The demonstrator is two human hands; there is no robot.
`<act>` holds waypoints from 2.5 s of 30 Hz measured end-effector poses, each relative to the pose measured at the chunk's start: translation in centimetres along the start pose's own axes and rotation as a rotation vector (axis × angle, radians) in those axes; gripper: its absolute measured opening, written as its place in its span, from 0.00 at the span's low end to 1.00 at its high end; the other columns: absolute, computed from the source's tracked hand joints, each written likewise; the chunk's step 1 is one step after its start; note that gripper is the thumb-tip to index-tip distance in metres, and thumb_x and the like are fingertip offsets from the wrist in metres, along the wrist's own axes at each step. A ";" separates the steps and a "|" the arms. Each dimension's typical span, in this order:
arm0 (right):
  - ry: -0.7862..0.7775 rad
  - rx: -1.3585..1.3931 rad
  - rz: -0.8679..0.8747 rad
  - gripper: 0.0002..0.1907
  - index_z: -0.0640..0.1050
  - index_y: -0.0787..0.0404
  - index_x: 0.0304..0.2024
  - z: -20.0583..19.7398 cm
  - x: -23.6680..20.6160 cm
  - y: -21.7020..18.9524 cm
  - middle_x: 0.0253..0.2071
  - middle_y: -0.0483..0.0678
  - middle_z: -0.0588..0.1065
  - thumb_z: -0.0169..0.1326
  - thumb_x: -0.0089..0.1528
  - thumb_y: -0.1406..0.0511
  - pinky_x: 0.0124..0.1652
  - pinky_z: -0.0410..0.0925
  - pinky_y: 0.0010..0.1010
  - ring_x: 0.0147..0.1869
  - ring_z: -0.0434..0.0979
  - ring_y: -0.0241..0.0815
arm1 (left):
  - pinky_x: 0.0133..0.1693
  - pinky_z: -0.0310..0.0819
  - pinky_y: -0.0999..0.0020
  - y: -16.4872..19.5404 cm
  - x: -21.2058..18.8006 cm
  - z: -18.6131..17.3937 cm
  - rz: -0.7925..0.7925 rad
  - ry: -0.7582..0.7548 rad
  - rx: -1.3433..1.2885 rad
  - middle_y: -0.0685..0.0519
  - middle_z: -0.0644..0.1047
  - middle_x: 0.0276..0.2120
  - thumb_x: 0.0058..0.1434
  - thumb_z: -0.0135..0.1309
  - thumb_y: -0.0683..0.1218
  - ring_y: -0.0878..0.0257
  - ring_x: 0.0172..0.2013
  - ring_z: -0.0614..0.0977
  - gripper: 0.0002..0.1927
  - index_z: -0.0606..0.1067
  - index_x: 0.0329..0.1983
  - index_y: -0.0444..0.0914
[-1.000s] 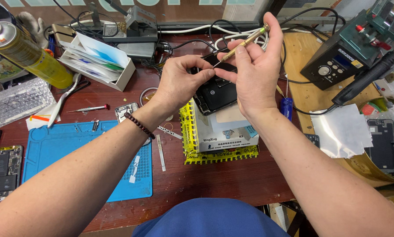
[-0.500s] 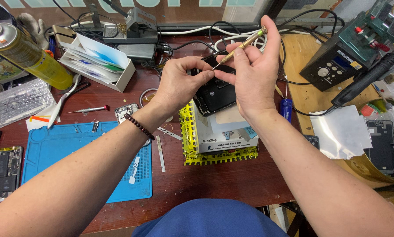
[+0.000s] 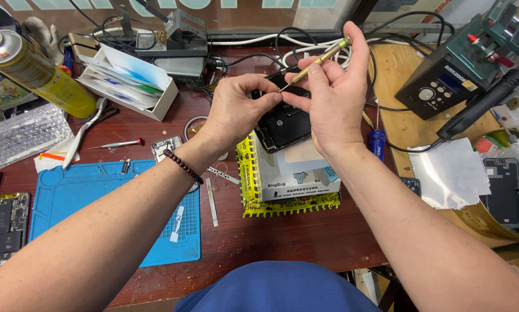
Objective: The person works on a disassembled smartphone at a repair bench, holding the screen assembly open with one hand while using a pry tool with the other to work along the edge of the display and inside the frame. They reposition the phone several times and continue prying around the screen.
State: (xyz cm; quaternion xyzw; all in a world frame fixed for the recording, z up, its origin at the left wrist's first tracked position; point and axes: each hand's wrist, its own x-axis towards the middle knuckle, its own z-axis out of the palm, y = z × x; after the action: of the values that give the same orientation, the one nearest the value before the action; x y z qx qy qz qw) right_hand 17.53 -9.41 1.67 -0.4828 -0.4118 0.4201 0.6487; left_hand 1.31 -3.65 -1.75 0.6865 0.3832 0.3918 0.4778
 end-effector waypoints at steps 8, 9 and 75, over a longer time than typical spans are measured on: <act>0.005 0.018 0.000 0.34 0.45 0.47 0.76 -0.1 0.1 0.0 0.51 0.53 0.76 0.44 0.74 0.72 0.43 0.82 0.36 0.49 0.83 0.43 | 0.34 0.78 0.75 0.1 0.2 0.0 -0.037 -0.007 -0.012 0.57 0.83 0.29 0.58 0.65 0.44 0.74 0.30 0.80 0.07 0.84 0.37 0.36; 0.009 0.017 -0.003 0.35 0.45 0.47 0.76 -0.1 0.1 0.0 0.51 0.53 0.76 0.44 0.74 0.72 0.43 0.82 0.36 0.49 0.83 0.43 | 0.34 0.78 0.75 0.0 0.2 0.0 -0.039 -0.006 -0.012 0.58 0.83 0.29 0.57 0.65 0.44 0.74 0.30 0.80 0.07 0.84 0.37 0.36; -0.071 -1.550 0.254 0.22 0.82 0.62 0.47 -23.8 8.2 14.5 0.44 0.60 0.80 0.70 0.55 0.58 0.50 0.71 0.46 0.51 0.79 0.59 | 0.33 0.63 0.76 -1.1 -0.1 -0.3 -0.251 0.138 -0.148 0.65 0.72 0.28 0.69 0.53 0.54 0.76 0.31 0.67 0.17 0.80 0.36 0.36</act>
State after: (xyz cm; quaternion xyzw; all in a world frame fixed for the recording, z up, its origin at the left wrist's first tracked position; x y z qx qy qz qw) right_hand 40.26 -5.71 -16.00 -0.8274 -0.5495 0.0990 0.0603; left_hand 0.84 -3.37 -2.70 0.5675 0.4679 0.4026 0.5448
